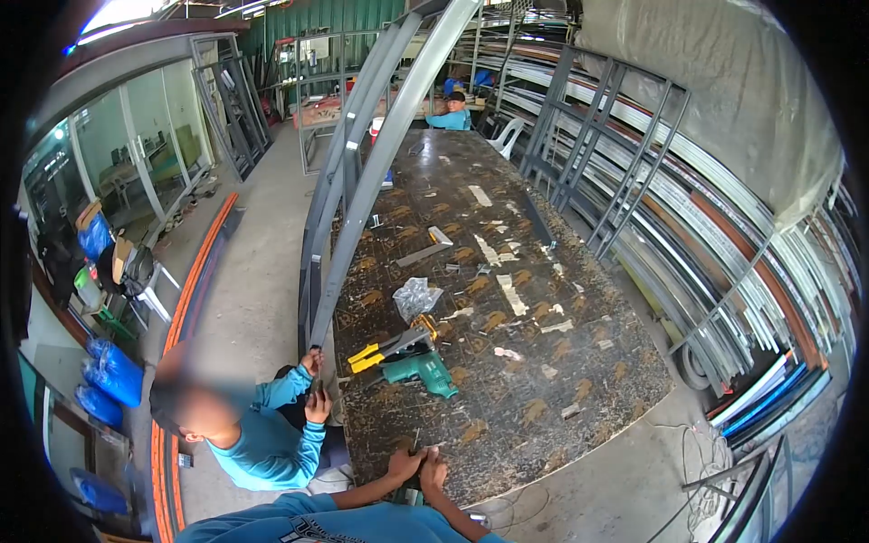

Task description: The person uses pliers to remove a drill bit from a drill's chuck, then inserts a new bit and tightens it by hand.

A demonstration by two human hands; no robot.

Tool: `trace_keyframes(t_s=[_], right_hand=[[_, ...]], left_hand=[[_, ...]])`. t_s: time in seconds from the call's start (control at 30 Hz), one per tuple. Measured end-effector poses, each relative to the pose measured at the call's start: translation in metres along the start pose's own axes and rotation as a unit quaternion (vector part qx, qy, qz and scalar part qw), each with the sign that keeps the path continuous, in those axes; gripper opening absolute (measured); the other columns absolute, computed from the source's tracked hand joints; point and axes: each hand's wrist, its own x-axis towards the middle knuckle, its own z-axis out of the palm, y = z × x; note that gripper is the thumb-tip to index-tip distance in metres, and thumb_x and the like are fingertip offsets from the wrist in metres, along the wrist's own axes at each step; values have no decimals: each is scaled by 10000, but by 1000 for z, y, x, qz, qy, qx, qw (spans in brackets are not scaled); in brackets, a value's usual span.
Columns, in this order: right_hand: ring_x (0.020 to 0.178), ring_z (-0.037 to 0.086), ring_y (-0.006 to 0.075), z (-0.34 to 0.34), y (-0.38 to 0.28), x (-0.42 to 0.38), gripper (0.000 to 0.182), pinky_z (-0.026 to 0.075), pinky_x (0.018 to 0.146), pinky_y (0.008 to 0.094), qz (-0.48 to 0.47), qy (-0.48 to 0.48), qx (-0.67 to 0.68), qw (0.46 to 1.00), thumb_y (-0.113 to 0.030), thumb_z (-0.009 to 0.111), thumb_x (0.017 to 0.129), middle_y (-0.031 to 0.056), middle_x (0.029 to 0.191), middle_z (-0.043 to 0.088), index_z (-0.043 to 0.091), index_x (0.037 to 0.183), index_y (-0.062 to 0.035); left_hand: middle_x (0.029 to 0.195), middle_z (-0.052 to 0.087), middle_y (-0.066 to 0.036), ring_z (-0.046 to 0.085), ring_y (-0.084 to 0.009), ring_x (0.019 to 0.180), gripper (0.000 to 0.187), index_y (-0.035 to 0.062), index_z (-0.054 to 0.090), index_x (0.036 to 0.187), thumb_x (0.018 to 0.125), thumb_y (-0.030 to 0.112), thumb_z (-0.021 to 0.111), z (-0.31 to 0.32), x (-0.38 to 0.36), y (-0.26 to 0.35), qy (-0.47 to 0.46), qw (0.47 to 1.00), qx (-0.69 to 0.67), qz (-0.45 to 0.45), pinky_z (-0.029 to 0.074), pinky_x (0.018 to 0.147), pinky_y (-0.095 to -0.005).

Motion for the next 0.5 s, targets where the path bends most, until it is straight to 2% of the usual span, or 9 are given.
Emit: trace_keyframes(t_s=[0.03, 0.13, 0.2, 0.27, 0.3, 0.33, 0.4, 0.43, 0.5], right_hand=[[810, 552, 445, -1, 7, 3, 625, 416, 706, 498, 30, -7, -32, 999, -510, 310, 889, 281, 862, 586, 581, 942, 51], [813, 564, 449, 7, 20, 12, 619, 419, 704, 508, 75, 8, -45, 996, -509, 310, 886, 284, 852, 594, 599, 920, 38], [861, 564, 439, 10, 18, 18, 623, 416, 725, 512, 90, 18, -43, 995, -515, 320, 877, 284, 877, 595, 610, 899, 36], [786, 590, 416, 8, 17, 14, 597, 437, 659, 470, 16, 73, -145, 987, -505, 336, 878, 259, 835, 611, 631, 823, 11], [843, 569, 440, 4, 4, 6, 551, 424, 702, 516, 64, 62, -100, 991, -480, 386, 853, 273, 892, 599, 619, 870, 19], [843, 569, 440, 7, 16, 11, 551, 424, 702, 516, 69, 63, -103, 990, -480, 386, 853, 273, 892, 599, 619, 870, 19], [836, 564, 446, 14, 48, 32, 498, 419, 706, 520, 50, 59, -128, 989, -449, 401, 850, 271, 885, 598, 623, 850, -4], [845, 559, 442, 6, 24, 17, 483, 419, 728, 515, 41, 55, -95, 993, -424, 401, 853, 268, 881, 599, 613, 850, 10], [813, 571, 428, 1, 4, 11, 479, 435, 701, 499, 33, 68, -89, 993, -419, 399, 856, 260, 872, 603, 607, 862, 13]], left_hand=[[926, 605, -245, 580, -402, 876, 567, -19, 607, 933, 747, 511, 532, 3, -6, 4, 17, 1000, -6, -21, 457, 753, -445], [949, 606, -239, 582, -396, 895, 597, -23, 618, 929, 729, 534, 535, 20, -4, 2, 79, 991, 21, -103, 464, 758, -432], [937, 607, -246, 581, -398, 901, 624, -24, 612, 960, 720, 546, 532, 20, 3, -1, 68, 993, 12, -96, 467, 767, -425], [905, 610, -253, 581, -409, 887, 628, -35, 602, 976, 726, 536, 525, 18, 7, -6, -1, 997, -20, -73, 463, 779, -430], [857, 614, -255, 584, -418, 850, 616, -51, 596, 956, 739, 521, 522, 18, 8, -8, 5, 998, -12, -69, 468, 758, -441], [857, 614, -255, 584, -418, 850, 616, -51, 596, 956, 739, 521, 522, 22, 7, -10, 1, 997, -12, -72, 468, 758, -441], [841, 609, -260, 587, -421, 815, 592, -56, 584, 924, 748, 507, 526, 22, -6, -1, 78, 996, 28, -10, 476, 718, -451], [807, 605, -242, 609, -357, 732, 590, -75, 549, 911, 767, 496, 511, 21, -12, 4, 104, 991, 73, 39, 492, 606, -433], [822, 602, -258, 593, -399, 758, 567, -62, 555, 906, 758, 484, 526, 18, -7, 7, 99, 992, 67, 43, 484, 644, -452]])
